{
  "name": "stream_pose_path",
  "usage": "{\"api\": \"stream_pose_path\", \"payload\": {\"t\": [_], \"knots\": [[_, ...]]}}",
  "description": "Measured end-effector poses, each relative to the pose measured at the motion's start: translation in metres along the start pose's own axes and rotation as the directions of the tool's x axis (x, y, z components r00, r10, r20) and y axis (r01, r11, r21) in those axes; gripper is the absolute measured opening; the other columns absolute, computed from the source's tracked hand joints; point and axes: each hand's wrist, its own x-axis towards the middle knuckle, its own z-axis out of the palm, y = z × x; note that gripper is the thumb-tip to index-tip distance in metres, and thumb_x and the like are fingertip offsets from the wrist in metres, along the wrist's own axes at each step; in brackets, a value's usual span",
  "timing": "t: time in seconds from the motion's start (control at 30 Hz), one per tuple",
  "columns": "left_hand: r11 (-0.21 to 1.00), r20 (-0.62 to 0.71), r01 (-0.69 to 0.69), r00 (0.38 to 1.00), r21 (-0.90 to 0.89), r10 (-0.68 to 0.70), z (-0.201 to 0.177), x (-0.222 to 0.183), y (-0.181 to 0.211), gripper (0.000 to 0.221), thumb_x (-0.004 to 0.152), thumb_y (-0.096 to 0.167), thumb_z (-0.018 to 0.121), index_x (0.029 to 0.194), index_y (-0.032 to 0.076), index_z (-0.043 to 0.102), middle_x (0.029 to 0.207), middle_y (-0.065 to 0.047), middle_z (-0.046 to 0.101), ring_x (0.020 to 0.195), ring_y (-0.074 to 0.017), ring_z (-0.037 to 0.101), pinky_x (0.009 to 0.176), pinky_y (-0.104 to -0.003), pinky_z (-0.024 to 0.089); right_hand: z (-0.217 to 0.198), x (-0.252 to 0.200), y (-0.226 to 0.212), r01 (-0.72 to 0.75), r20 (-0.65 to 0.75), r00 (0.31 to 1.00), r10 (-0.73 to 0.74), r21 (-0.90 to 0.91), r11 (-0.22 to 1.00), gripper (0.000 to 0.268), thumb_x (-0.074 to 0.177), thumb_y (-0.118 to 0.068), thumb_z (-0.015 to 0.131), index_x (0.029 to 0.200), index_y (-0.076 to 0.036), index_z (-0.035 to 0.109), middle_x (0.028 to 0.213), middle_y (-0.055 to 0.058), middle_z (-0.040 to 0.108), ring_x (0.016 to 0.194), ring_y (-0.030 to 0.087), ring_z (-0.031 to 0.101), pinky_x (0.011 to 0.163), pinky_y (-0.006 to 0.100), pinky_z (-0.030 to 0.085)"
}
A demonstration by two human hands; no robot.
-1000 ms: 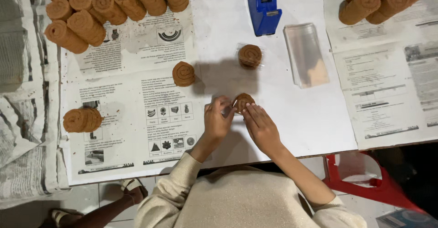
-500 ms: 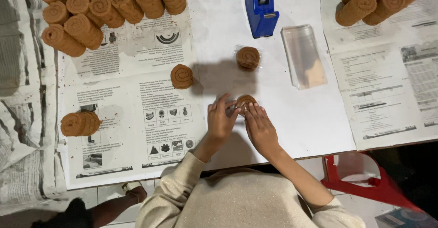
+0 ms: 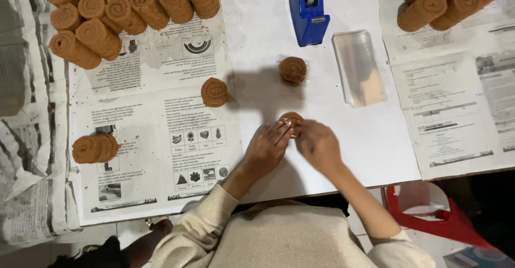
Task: The person packages individual food rolls by placing them into small plastic bags, folding the bag edges, and securing them with tape from a dispenser.
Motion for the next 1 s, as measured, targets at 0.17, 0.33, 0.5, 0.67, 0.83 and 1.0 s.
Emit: {"api": "stream_pose_path", "payload": {"t": [0.17, 0.33, 0.5, 0.67, 0.83, 1.0], "knots": [[0.995, -0.003, -0.056, 0.998, 0.077, 0.056, -0.005, 0.004, -0.001, 0.026, 0.094, 0.020, 0.052, 0.115, 0.010, 0.065, 0.121, -0.012, 0.064, 0.109, -0.0281, 0.064, 0.089, -0.045, 0.051, 0.006, 0.050, 0.046, -0.178, 0.230, 0.950, 0.211, -0.156, 0.972, 0.017, 0.083, -0.022, 0.068, 0.098, -0.015, 0.072, 0.100, 0.001, 0.068, 0.095, 0.021, 0.065, 0.083, 0.034, 0.051], [0.994, 0.056, -0.041, 0.998, 0.105, 0.036, -0.009, 0.009, 0.001, 0.031, 0.097, 0.023, 0.043, 0.116, 0.011, 0.064, 0.123, -0.010, 0.061, 0.111, -0.0264, 0.063, 0.092, -0.045, 0.050, 0.047, 0.047, 0.079, -0.141, 0.322, 0.928, 0.186, -0.160, 0.977, 0.027, 0.078, -0.023, 0.071, 0.103, -0.011, 0.070, 0.102, 0.010, 0.065, 0.094, 0.030, 0.064, 0.080, 0.041, 0.051], [0.997, 0.103, -0.047, 0.994, 0.064, 0.041, -0.001, 0.001, -0.002, 0.032, 0.094, 0.022, 0.047, 0.120, 0.011, 0.061, 0.126, -0.011, 0.059, 0.115, -0.0279, 0.061, 0.093, -0.047, 0.048, 0.034, 0.054, 0.077, -0.154, 0.298, 0.946, 0.127, 0.066, 0.986, 0.018, 0.067, -0.016, 0.074, 0.084, -0.012, 0.068, 0.096, 0.011, 0.062, 0.090, 0.036, 0.061, 0.079, 0.045, 0.049], [0.998, 0.131, 0.002, 0.991, 0.064, -0.010, 0.002, -0.002, -0.002, 0.029, 0.095, 0.020, 0.050, 0.121, 0.013, 0.061, 0.123, -0.011, 0.060, 0.108, -0.0257, 0.064, 0.094, -0.044, 0.048, -0.003, 0.051, 0.050, -0.153, 0.305, 0.950, 0.064, 0.277, 0.949, 0.004, 0.079, -0.013, 0.070, 0.083, -0.012, 0.069, 0.085, 0.008, 0.070, 0.090, 0.029, 0.066, 0.080, 0.040, 0.050], [0.989, 0.120, -0.011, 0.993, 0.147, -0.007, 0.002, 0.001, -0.001, 0.025, 0.093, 0.011, 0.054, 0.115, 0.015, 0.064, 0.110, -0.011, 0.059, 0.095, -0.0241, 0.066, 0.090, -0.041, 0.052, -0.009, 0.032, 0.036, -0.002, 0.204, 0.978, -0.048, 0.239, 0.971, 0.003, 0.078, -0.013, 0.070, 0.081, -0.011, 0.070, 0.090, 0.004, 0.067, 0.085, 0.026, 0.063, 0.075, 0.036, 0.049], [0.992, 0.051, -0.024, 0.999, 0.121, 0.018, 0.004, 0.002, -0.005, 0.021, 0.093, 0.006, 0.056, 0.111, 0.013, 0.067, 0.105, -0.012, 0.060, 0.091, -0.0238, 0.067, 0.090, -0.039, 0.053, -0.001, 0.018, 0.036, 0.065, 0.205, 0.974, -0.099, 0.166, 0.984, 0.005, 0.081, -0.013, 0.068, 0.079, -0.009, 0.070, 0.090, 0.003, 0.065, 0.086, 0.024, 0.063, 0.074, 0.033, 0.049]]}}
